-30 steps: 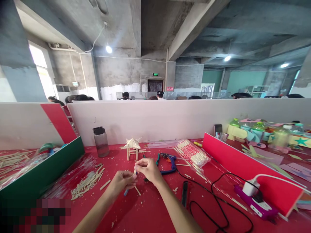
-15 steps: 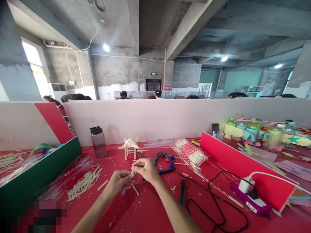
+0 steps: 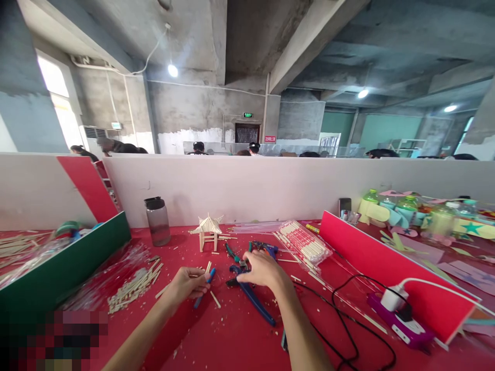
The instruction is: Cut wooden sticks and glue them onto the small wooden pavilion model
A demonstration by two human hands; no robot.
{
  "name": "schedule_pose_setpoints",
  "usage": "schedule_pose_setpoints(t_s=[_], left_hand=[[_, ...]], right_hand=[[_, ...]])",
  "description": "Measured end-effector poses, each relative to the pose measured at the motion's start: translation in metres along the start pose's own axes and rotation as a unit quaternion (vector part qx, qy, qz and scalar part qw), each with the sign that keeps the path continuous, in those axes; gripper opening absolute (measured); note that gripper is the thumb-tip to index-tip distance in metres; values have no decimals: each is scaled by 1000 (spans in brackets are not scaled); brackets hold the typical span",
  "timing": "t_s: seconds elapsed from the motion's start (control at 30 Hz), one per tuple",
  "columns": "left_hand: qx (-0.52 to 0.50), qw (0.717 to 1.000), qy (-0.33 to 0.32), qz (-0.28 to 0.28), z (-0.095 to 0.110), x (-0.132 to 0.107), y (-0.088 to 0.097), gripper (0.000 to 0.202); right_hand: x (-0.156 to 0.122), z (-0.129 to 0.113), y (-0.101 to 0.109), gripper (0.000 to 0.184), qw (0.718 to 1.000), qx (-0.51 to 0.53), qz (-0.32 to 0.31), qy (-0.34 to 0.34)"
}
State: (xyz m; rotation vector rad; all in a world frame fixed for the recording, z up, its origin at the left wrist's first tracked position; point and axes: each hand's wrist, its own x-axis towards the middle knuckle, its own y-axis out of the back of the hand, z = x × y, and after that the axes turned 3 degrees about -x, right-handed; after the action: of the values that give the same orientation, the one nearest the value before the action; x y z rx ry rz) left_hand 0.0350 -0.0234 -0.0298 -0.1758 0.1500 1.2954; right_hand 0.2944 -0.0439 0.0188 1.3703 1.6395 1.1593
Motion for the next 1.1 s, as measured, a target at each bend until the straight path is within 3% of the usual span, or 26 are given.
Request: schedule_pose_setpoints(t_s=[0.1,0.2,0.27,0.37,0.5,0.63,0.8,1.1], left_hand=[[2,1000,1,4,2,-1,1,59],[1,1000,-1,5,3,-3,2,59],[3,1000,-4,5,4,-3,3,57],[10,1000,-7,3,5,-4,7,55],[17,1000,-7,-19,7,-6,11,52],[16,999,-3,-36,12,-10,14,47],[14,997,25,-66,20,-18,16,44],[-23,993,59,-97,25,-23,18,39]], right_hand=[[-2,5,-6,95,985,-93,-132,-61],[1,-2,-13,113,974,-131,-166,-84],[2,-6,-12,103,975,-139,-157,-76],[-2,-4,-3,67,987,-111,-108,-44],[-5,2,8,42,999,37,-33,-3],[2,-1,4,40,975,202,-45,78],[6,-9,-7,45,936,311,-106,127],[5,-8,-8,50,931,317,-118,134]])
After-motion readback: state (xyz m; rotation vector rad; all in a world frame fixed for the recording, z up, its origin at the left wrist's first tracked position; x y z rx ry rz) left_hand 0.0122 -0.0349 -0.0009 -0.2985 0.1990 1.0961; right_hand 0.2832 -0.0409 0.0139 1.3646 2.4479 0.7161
